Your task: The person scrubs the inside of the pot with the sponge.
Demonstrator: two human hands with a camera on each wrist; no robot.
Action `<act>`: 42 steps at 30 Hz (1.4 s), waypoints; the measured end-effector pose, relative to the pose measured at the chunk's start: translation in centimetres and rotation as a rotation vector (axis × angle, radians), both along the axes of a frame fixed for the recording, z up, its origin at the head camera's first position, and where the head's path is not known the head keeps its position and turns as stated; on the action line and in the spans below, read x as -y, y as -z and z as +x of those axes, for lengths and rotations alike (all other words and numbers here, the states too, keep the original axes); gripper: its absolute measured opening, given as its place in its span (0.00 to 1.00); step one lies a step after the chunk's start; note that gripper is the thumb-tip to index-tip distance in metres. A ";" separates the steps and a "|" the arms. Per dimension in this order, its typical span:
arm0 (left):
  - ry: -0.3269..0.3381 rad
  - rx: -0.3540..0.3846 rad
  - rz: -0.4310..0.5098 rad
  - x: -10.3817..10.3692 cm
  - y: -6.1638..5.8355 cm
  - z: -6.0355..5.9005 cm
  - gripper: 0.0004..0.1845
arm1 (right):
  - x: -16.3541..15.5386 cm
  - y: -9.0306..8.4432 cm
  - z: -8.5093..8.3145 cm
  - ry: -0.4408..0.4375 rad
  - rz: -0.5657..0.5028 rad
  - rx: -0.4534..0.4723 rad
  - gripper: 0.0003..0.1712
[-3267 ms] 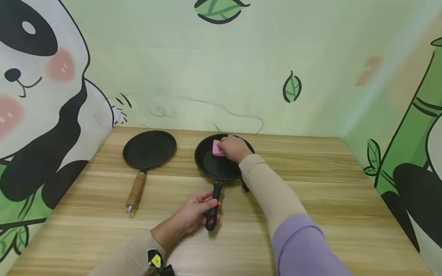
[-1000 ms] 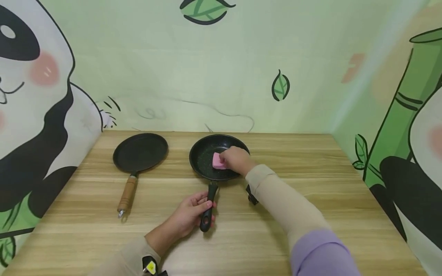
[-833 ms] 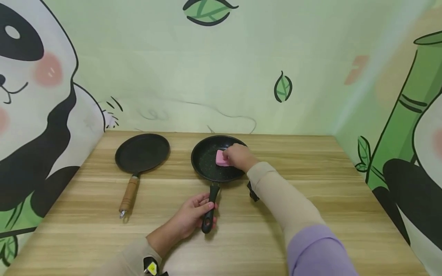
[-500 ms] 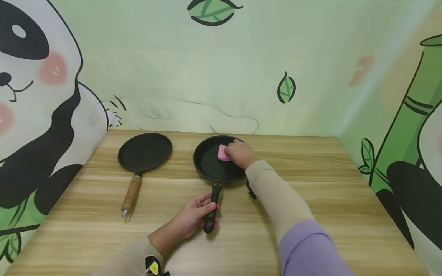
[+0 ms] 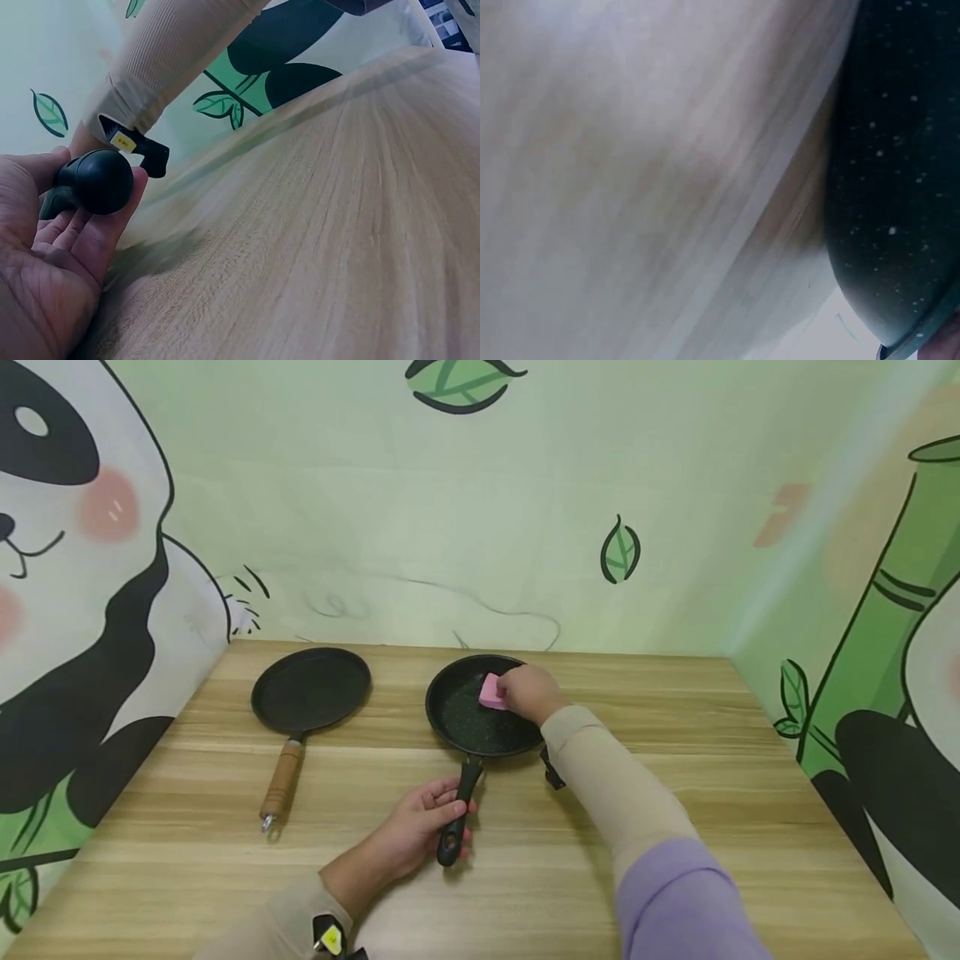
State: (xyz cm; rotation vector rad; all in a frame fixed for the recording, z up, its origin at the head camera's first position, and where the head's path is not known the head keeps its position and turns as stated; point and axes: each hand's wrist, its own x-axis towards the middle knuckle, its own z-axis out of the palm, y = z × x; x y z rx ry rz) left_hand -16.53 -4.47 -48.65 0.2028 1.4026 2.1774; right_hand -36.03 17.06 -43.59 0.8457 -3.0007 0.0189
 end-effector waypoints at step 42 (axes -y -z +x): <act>0.041 -0.050 -0.046 -0.5 -0.2 0.1 0.23 | 6.6 0.0 4.2 0.108 -0.079 0.041 0.06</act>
